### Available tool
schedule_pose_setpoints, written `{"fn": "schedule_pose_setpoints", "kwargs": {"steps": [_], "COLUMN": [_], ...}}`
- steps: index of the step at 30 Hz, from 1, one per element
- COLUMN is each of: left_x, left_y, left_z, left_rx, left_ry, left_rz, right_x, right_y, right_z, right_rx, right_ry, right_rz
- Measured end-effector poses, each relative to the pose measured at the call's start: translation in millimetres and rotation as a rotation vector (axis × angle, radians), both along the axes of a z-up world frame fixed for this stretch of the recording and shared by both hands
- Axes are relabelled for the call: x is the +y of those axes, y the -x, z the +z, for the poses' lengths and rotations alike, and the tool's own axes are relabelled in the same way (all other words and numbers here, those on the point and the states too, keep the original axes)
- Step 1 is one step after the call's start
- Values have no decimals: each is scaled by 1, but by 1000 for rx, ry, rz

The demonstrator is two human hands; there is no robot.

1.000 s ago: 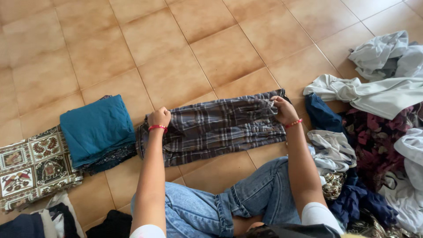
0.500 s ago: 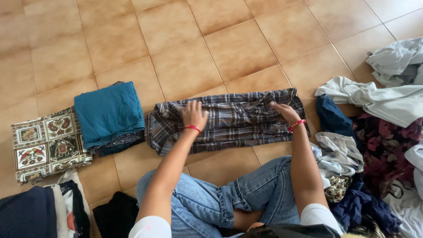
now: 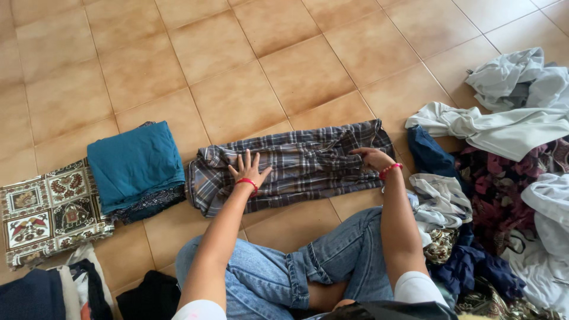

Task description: The person folds a plaid shirt by smoothing it, folding the sleeves inward, and folding the body into a rectangle, then unfolds a white shirt and buttons the front.

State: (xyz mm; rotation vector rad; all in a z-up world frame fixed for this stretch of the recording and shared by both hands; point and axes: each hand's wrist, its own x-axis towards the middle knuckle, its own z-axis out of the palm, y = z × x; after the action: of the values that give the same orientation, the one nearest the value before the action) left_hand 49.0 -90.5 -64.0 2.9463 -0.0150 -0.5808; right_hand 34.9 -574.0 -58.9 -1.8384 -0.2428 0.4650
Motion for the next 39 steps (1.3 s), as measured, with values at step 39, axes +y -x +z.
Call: {"fn": "schedule_pose_setpoints", "kwargs": {"steps": [39], "left_x": [169], "left_y": [-50], "left_z": [-10], "left_rx": [-64], "left_ry": [981], "left_rz": [889], "right_x": [25], "right_y": [-32], "right_z": [-20], "right_rx": [-327], "right_ry": [765], "right_rz": [-837]}}
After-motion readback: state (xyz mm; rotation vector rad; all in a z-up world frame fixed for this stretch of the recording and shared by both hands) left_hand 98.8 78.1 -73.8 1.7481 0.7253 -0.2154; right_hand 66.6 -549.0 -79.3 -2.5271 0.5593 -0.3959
